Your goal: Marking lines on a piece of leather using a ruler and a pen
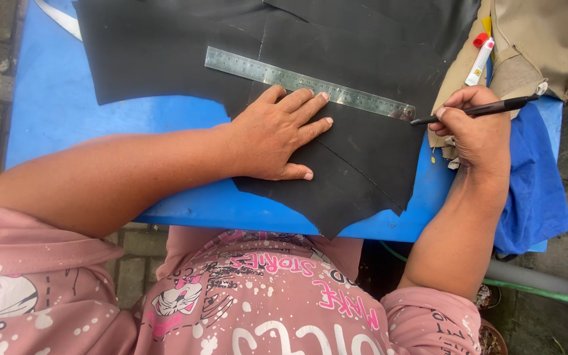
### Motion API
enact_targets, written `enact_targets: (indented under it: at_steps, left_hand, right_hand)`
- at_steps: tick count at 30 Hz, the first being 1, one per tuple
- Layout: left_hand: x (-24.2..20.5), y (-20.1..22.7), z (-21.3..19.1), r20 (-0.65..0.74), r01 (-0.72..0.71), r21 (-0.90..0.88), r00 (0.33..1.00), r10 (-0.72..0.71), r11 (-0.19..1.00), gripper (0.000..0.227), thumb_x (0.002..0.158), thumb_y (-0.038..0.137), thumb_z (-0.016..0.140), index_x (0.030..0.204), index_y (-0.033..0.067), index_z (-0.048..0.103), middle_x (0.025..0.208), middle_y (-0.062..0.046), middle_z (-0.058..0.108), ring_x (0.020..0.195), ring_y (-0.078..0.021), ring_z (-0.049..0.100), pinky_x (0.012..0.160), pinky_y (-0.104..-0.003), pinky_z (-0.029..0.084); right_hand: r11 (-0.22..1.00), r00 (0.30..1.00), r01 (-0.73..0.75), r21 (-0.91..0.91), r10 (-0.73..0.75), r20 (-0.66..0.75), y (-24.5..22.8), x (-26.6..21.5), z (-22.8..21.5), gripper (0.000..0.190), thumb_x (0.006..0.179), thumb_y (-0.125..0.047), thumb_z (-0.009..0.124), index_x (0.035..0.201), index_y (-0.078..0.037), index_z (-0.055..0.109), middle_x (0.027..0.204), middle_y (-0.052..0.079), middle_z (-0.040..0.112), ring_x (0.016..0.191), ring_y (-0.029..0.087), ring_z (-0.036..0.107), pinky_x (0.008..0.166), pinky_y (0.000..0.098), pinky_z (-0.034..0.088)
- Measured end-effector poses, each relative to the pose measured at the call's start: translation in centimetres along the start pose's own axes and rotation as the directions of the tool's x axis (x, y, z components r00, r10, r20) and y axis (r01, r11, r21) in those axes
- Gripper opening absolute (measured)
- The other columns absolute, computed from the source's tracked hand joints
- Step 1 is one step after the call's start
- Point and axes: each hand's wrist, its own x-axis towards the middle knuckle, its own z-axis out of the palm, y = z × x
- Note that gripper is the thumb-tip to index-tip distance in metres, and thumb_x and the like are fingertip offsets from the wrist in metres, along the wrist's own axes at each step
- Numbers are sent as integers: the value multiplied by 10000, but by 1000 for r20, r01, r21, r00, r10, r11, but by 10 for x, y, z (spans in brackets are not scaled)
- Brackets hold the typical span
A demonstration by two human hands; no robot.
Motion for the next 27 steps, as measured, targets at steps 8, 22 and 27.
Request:
enact_targets:
  at_steps: [8, 22, 27]
  left_hand:
    - [1, -1, -1, -23, 0, 4, 1000, 0, 1000, 939, 848, 882, 523, 1479, 188, 580, 1549, -142, 512, 1318, -285, 486, 912, -444, 435]
    - [0, 0, 1, 36, 6, 17, 999, -7, 1000, 960, 876, 898, 458, 1519, 190, 531, 1583, -149, 471, 1356, -285, 449, 933, -444, 416]
    - [0, 0, 3, 53, 15, 0, 998, -15, 1000, 974, 867, 908, 468, 1531, 196, 510, 1597, -147, 448, 1393, -291, 422, 988, -457, 408]
  right_hand:
    - [999, 993, 43, 29, -40, -112, 5, 10, 6, 85, 993, -28, 615, 1003, -110, 595, 825, 53, 664, 703, 112, 744, 588, 168, 593]
    - [932, 983, 184, 313, -184, -30, -13, 3, 46, 185, 987, -4, 764, 1031, -92, 607, 1034, 114, 739, 788, 167, 751, 718, 223, 657]
    - [924, 999, -4, 381, -15, 47, -11, 4, 17, 157, 1054, -162, 636, 1175, -152, 538, 1090, 121, 711, 842, 202, 737, 725, 220, 644]
